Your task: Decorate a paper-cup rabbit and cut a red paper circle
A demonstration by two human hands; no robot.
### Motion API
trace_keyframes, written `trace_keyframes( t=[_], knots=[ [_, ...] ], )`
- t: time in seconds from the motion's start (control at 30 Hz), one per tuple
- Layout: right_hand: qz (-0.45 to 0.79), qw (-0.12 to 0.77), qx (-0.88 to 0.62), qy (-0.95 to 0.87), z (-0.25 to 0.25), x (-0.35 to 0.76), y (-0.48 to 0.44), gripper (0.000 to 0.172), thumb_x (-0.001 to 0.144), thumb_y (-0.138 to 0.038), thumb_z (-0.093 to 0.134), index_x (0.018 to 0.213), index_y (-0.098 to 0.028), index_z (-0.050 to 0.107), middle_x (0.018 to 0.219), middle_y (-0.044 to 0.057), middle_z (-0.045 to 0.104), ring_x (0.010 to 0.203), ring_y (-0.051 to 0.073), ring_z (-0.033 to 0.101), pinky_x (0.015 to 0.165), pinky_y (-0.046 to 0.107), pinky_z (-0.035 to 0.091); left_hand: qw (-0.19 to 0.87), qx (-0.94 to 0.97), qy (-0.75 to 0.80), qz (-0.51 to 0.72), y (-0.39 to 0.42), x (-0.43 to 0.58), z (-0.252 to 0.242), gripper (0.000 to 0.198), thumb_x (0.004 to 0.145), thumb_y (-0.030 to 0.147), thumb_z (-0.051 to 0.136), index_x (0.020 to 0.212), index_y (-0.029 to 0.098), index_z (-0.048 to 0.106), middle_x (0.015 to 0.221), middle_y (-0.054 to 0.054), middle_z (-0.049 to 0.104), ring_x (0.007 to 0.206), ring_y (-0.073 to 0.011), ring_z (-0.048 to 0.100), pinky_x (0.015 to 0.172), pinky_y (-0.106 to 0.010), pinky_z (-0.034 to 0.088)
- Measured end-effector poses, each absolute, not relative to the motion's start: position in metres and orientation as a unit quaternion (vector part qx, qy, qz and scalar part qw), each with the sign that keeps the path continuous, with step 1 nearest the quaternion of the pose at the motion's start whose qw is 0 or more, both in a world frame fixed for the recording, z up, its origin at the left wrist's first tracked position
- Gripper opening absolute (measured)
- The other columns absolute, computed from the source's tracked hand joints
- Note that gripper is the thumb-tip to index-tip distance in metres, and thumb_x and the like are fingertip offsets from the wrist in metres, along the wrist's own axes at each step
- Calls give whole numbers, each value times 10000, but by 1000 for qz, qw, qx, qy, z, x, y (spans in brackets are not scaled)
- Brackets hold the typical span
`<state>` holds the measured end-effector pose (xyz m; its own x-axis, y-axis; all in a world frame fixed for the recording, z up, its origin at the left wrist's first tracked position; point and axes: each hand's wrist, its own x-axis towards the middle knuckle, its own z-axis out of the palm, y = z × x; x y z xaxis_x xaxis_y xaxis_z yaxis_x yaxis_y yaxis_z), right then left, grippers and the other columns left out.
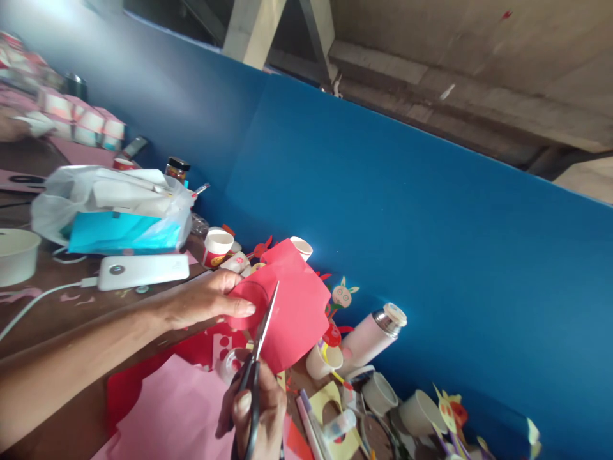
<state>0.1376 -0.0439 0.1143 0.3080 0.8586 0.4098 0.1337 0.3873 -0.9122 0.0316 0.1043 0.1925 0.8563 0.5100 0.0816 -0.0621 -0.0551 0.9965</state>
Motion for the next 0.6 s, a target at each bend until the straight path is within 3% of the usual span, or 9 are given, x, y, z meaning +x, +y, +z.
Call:
trace_keyframes(
  t=[0.43,0.6],
  knots=[
    [293,650,-487,-505,114,137,-45,561,763,-647,519,986,-141,613,359,-57,437,322,116,419,373,226,197,679,684,166,211,101,29,200,252,649,345,674,753,123,614,741,-73,668,663,-182,638,547,-257,467],
    [273,651,-484,-517,115,137,-44,540,782,-624,515,982,-133,615,339,-50,459,328,120,419,398,237,242,678,683,168,213,102,28,199,244,652,343,676,743,127,608,689,-52,645,624,-166,622,516,-241,447]
  ],
)
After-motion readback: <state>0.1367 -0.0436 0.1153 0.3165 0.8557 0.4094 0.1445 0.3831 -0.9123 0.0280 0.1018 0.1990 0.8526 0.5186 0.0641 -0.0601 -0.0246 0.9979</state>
